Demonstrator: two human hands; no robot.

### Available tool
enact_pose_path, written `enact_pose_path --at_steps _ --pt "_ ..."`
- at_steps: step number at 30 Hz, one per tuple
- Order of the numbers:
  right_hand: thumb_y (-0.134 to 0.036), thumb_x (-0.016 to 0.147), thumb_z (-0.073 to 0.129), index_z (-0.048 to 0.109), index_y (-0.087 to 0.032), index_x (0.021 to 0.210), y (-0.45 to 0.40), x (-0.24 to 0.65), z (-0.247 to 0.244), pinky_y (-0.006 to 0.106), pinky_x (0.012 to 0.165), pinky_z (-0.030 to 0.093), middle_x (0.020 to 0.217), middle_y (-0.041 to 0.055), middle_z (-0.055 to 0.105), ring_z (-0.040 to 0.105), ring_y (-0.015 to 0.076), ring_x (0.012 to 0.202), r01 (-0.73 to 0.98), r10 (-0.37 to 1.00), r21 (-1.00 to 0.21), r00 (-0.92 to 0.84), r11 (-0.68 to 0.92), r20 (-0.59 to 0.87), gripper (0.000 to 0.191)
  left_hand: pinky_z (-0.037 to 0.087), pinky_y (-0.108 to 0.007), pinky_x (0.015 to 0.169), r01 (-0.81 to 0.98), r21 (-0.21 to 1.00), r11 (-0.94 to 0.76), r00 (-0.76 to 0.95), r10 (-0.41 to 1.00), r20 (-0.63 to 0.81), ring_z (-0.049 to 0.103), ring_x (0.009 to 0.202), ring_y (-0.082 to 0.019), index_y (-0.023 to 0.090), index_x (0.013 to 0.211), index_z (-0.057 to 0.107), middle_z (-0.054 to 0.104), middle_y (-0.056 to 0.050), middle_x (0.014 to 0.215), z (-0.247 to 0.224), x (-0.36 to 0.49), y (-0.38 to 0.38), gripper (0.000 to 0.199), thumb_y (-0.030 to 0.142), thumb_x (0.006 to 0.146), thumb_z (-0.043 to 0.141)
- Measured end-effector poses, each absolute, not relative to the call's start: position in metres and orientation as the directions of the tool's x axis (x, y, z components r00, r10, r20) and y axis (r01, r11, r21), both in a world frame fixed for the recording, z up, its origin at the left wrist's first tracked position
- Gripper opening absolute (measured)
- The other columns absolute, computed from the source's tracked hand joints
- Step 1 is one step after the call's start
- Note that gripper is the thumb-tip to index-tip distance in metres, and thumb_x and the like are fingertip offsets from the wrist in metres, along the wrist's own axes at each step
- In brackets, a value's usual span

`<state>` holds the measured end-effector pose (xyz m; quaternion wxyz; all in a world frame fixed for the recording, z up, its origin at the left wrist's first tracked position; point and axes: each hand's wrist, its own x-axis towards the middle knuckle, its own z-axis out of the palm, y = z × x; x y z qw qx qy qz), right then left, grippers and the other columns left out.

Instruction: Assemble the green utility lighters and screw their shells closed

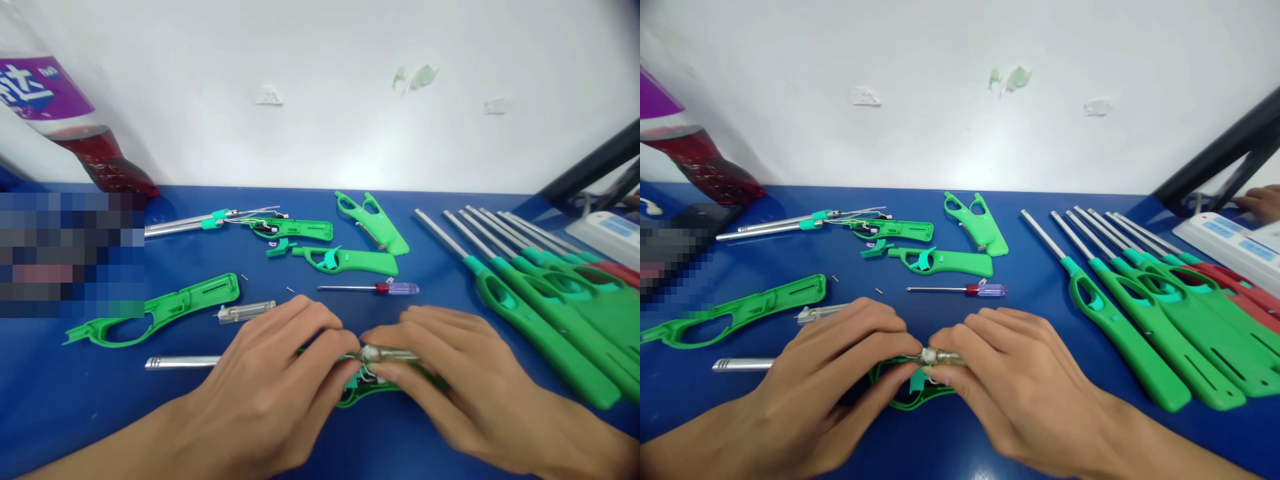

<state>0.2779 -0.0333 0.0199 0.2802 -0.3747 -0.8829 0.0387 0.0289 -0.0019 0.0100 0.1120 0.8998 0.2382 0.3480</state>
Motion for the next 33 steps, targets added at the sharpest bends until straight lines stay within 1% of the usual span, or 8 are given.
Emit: enact_pose_path --at_steps 7,13,16,20,24,26,31,33 --pt "-0.029 0.121 0.047 0.065 -0.022 0.117 -0.0324 0.2783 0.0183 0.025 0.077 0.052 0.095 -0.0058 0.079 0.071 0.0099 0.074 0.623 0.686 -0.307 -0.568 0.72 0.455 0.02 0.055 -0.034 0.085 0.339 0.362 -0.868 0.637 0.495 0.591 0.065 0.092 -0.018 0.015 0.111 0.069 0.074 -0.002 0.101 0.0091 0.03 -0.0013 0.009 0.009 0.111 0.062" --pt "-0.029 0.121 0.047 0.064 -0.023 0.116 -0.0315 0.2788 0.0192 0.024 0.077 0.052 0.093 -0.0062 0.078 0.071 0.0094 0.073 0.626 0.688 -0.305 -0.571 0.718 0.448 0.019 0.054 -0.036 0.08 0.347 0.367 -0.863 0.636 0.504 0.584 0.063 0.089 -0.019 0.015 0.112 0.069 0.074 -0.003 0.101 0.0112 0.0288 -0.0023 0.01 0.011 0.11 0.061" --pt "-0.029 0.12 0.048 0.063 -0.024 0.114 -0.0312 0.2788 0.0185 0.025 0.074 0.053 0.091 -0.0064 0.078 0.071 0.0102 0.071 0.64 0.693 -0.295 -0.557 0.709 0.457 0.017 0.055 -0.037 0.085 0.358 0.356 -0.863 0.642 0.504 0.578 0.065 0.093 -0.019 0.014 0.113 0.07 0.075 -0.003 0.103 0.0135 0.0289 -0.0027 0.012 0.01 0.11 0.059" --pt "-0.027 0.118 0.051 0.064 -0.023 0.109 -0.032 0.2804 0.0189 0.028 0.071 0.054 0.089 -0.0034 0.078 0.073 0.0131 0.071 0.658 0.686 -0.264 -0.54 0.706 0.489 0.016 0.056 -0.038 0.089 0.392 0.328 -0.86 0.64 0.511 0.574 0.067 0.097 -0.02 0.014 0.114 0.071 0.076 -0.004 0.103 0.0126 0.0295 -0.0031 0.014 0.008 0.11 0.058" --pt "-0.025 0.117 0.051 0.067 -0.022 0.103 -0.0332 0.2826 0.022 0.03 0.065 0.052 0.085 0.0003 0.076 0.071 0.015 0.069 0.676 0.68 -0.231 -0.53 0.699 0.506 0.021 0.059 -0.039 0.086 0.402 0.324 -0.857 0.633 0.515 0.578 0.068 0.096 -0.022 0.014 0.116 0.071 0.075 -0.005 0.104 0.0076 0.0275 -0.0028 0.017 0.008 0.109 0.056" --pt "-0.025 0.116 0.051 0.07 -0.021 0.103 -0.0329 0.2834 0.0228 0.03 0.063 0.052 0.084 0.001 0.075 0.07 0.0152 0.068 0.687 0.684 -0.217 -0.532 0.693 0.5 0.023 0.06 -0.039 0.086 0.403 0.311 -0.861 0.638 0.508 0.579 0.069 0.097 -0.022 0.013 0.117 0.071 0.076 -0.006 0.105 0.0065 0.026 -0.0025 0.019 0.007 0.108 0.055" --pt "-0.024 0.115 0.055 0.074 -0.019 0.108 -0.0288 0.2835 0.0204 0.032 0.07 0.057 0.093 0.0052 0.074 0.073 0.0187 0.081 0.69 0.681 -0.201 -0.543 0.695 0.492 0.021 0.061 -0.04 0.097 0.43 0.259 -0.865 0.648 0.495 0.579 0.073 0.103 -0.023 0.013 0.123 0.07 0.079 -0.007 0.111 0.0119 0.0244 -0.0037 0.029 0.003 0.106 0.05" --pt "-0.026 0.115 0.054 0.075 -0.018 0.109 -0.0268 0.2831 0.0192 0.033 0.072 0.059 0.095 0.0063 0.073 0.073 0.0195 0.083 0.694 0.686 -0.202 -0.542 0.691 0.484 0.023 0.061 -0.039 0.099 0.449 0.24 -0.861 0.64 0.497 0.586 0.075 0.103 -0.022 0.014 0.124 0.069 0.08 -0.006 0.111 0.014 0.0247 -0.0058 0.023 0.008 0.109 0.052"
